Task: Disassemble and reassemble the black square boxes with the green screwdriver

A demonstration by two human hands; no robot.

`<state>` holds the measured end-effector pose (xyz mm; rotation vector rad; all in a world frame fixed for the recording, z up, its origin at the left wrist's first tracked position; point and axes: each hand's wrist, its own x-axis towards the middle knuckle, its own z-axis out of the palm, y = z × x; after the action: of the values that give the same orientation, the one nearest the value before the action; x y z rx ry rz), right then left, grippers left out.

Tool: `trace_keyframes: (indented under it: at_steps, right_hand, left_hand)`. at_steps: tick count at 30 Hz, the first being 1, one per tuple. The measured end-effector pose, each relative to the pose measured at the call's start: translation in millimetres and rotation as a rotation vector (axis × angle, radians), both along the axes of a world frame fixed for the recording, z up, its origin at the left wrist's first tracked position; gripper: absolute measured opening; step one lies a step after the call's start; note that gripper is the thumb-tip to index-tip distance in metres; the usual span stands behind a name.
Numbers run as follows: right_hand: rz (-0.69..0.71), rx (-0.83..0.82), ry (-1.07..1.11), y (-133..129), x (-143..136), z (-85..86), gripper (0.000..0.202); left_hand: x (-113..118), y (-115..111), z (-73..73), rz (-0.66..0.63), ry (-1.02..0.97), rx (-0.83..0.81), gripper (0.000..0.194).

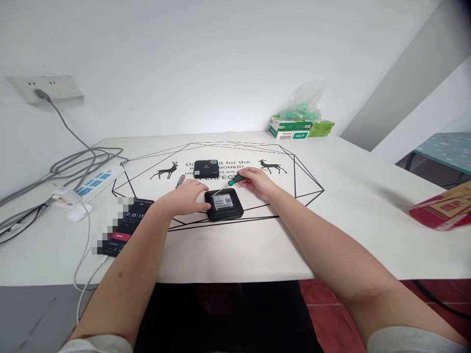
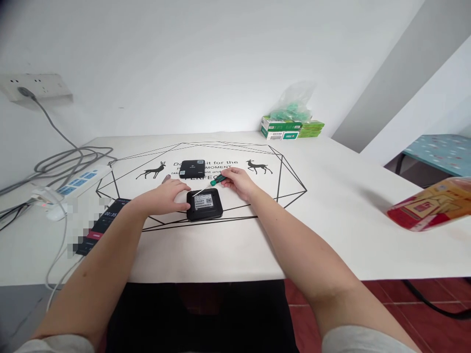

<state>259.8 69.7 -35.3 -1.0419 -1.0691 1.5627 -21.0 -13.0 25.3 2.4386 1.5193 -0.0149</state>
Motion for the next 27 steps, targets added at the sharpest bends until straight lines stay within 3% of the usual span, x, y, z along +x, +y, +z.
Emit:
trace_keyframes:
  at_steps: [7, 27]
  right_hand:
    - [-0.029, 0.01, 0.0, 2.8, 1.3, -4.4, 0.013]
    - [-0.01, 0.01, -0.016, -1.2, 0.0, -1.1, 0.013]
  left_hand:
    - [4.6, -6.8, 9.0, -0.002, -0.003, -0.048, 0.063]
    - [7.6, -11.6, 11.7, 0.075, -0.043, -0.073, 0.055]
